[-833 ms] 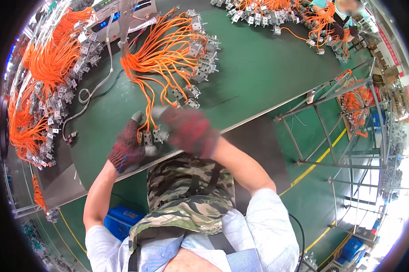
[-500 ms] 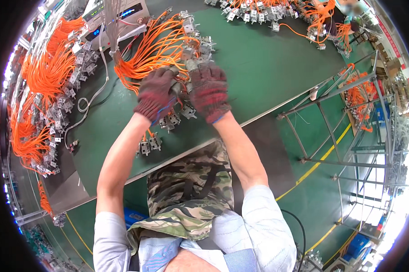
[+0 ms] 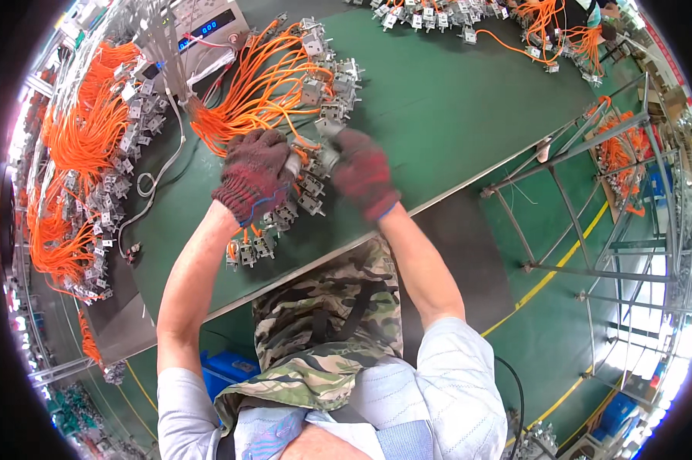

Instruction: Assembling and organizing wire harness components at a factory workstation.

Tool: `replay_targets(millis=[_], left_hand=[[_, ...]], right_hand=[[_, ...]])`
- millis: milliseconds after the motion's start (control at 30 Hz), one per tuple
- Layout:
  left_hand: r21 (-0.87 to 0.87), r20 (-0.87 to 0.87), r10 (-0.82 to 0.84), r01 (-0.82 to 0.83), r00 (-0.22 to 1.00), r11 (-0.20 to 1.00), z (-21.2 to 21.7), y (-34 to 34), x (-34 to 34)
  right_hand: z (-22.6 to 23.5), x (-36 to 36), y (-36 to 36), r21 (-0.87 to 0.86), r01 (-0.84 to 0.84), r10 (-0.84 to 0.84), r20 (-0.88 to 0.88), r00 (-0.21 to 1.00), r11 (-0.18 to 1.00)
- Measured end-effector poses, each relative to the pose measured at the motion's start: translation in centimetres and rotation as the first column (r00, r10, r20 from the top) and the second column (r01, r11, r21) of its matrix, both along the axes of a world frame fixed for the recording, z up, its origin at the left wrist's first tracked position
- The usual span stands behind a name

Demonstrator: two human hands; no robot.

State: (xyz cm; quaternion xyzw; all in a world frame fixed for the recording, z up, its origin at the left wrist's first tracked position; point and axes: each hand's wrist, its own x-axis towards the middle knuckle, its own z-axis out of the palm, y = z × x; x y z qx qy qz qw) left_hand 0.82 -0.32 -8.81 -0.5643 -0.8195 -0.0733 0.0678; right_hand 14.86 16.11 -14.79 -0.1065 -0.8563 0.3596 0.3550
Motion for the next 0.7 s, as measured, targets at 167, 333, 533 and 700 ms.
replay_targets(millis=[167, 333, 533, 700], left_hand=[[-0.252, -0.112, 0.098, -0.124, 0.989, 0.96, 1.5, 3.3, 1.1], [-0.218, -0.091, 0.155, -0.171, 0.984, 0.961, 0.7, 4.3, 1.3], [-0.176, -0.112, 0.212, -0.229, 0.971, 0.957, -0.3, 4.4, 0.4], [-0.354, -0.122, 0.151, -0.186, 0.981, 0.916, 0.8, 4.9, 0.5]], right_hand=[[-0.6, -0.7, 1.8, -0.413, -0.15, 0.142, -0.05, 0.989, 0.898], [-1.1, 0.5, 1.5, 0.265, -0.095, 0.077, 0.078, 0.994, 0.96], [-1.9, -2.0, 0.8, 0.156, -0.078, 0.05, 0.173, 0.984, 0.985], [1.9, -2.1, 4.1, -0.522, -0.282, 0.357, 0.047, 0.933, 0.805]])
